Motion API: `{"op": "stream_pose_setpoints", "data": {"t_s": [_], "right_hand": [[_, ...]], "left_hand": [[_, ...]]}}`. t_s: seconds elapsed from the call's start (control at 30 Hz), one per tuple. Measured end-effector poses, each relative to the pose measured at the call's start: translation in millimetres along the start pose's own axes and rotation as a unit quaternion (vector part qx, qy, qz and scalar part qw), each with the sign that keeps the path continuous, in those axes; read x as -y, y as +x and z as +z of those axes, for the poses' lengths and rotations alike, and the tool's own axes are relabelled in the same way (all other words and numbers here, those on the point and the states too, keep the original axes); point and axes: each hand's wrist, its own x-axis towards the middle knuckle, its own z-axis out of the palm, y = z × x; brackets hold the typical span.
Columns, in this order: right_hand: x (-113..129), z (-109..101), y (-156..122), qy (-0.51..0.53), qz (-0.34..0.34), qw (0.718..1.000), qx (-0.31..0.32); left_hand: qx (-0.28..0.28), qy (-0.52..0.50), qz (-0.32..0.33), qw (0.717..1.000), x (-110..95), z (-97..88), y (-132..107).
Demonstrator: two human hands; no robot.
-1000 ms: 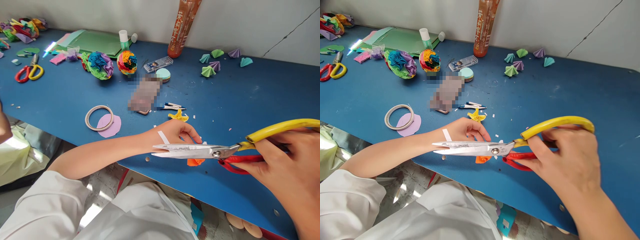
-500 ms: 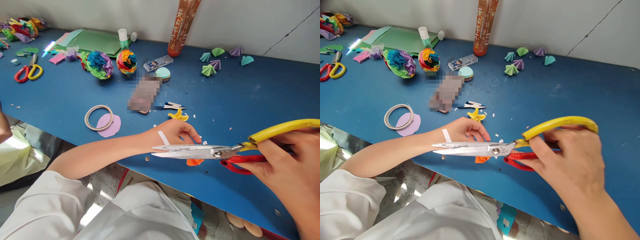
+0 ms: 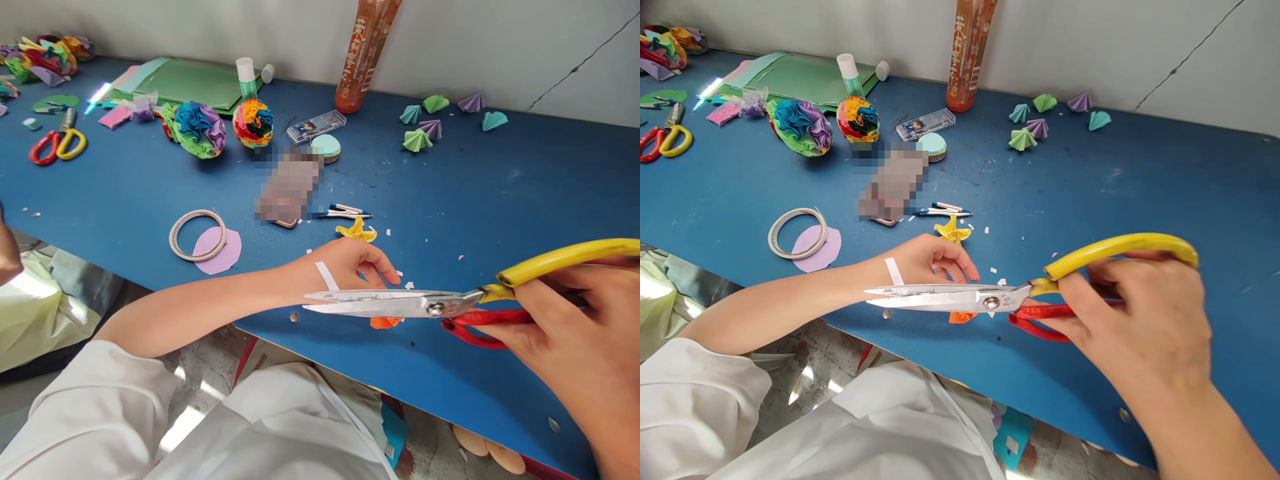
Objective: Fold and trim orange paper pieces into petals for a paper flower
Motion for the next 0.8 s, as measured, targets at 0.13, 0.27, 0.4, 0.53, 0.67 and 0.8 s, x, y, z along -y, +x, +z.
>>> {"op": "stream_pose_setpoints", "data": {"t_s": [0.13,0.27,0.4,0.53,0.67,0.8], "right_hand": [[1.7,-1.8,-0.6,0.008,0.042,0.999,0.012],[0.6,-0.6,-0.3,0.038,0.047,0.998,0.007],[-0.6,1.5,-0.9,0.038,0.035,0.999,0.002],[2.6,-0.7,0.0,0.026,0.032,0.999,0.002],[5.6,-2.7,1.2,0.019,0.088,0.996,0.017],[5.2,-0.7,-0.4,0.064,0.067,0.996,-0.001]], "left_hand": [[0.002,0.012,-0.002,1.0,0.8,0.3,-0.7],[0.003,0.021,-0.002,1.0,1.3,-0.5,-0.4],[0.005,0.02,-0.017,1.0,-1.0,-1.3,1.9],[0.006,0.018,-0.041,0.999,-1.8,-0.6,4.3],[-0.009,0.031,-0.018,0.999,-1.6,0.1,4.1],[0.004,0.045,-0.052,0.998,-6.9,0.2,0.9]]}}
